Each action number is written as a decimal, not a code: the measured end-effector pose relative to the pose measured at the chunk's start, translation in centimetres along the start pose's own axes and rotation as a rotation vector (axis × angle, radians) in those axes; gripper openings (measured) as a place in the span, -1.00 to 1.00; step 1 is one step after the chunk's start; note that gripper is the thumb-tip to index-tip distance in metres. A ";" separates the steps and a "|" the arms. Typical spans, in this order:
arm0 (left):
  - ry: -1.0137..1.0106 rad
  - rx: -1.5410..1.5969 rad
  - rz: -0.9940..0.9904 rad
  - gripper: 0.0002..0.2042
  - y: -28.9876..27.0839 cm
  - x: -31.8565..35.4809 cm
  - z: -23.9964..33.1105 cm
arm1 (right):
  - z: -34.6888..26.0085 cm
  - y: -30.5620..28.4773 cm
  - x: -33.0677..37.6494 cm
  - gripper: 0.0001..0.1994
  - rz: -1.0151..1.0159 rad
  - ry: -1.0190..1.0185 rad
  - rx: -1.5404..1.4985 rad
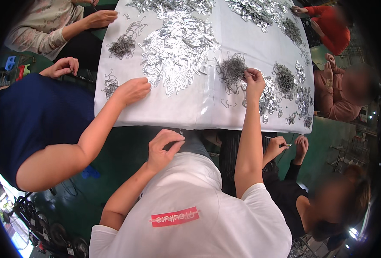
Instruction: The person walks to a table and assembles small metal hooks and fasteners by hand, linking them into chains. They then move to a metal rack and hang the assembled chains on hooks. The person returns to the table and continues assembling more chains from the piles of parts.
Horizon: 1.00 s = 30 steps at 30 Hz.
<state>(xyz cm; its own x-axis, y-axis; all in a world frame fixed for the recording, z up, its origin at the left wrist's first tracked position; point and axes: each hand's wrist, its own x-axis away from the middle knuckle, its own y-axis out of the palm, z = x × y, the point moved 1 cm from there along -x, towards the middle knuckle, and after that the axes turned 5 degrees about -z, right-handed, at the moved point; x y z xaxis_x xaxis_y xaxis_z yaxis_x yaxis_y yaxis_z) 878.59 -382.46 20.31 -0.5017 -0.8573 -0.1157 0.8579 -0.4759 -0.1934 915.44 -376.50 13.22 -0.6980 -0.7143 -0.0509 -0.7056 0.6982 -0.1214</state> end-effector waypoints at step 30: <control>0.016 -0.012 -0.043 -0.81 0.5 1.2 0.3 | 2.5 7.9 14.9 -0.40 -0.437 -0.164 1.152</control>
<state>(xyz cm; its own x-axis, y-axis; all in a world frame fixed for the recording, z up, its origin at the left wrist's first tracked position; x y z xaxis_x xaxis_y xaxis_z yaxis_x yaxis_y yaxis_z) 878.41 -383.78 20.36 -0.5395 -0.8330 -0.1229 0.8344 -0.5093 -0.2105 899.74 -381.76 9.03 -0.3496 -0.9316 0.0998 -0.2988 0.0099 -0.9543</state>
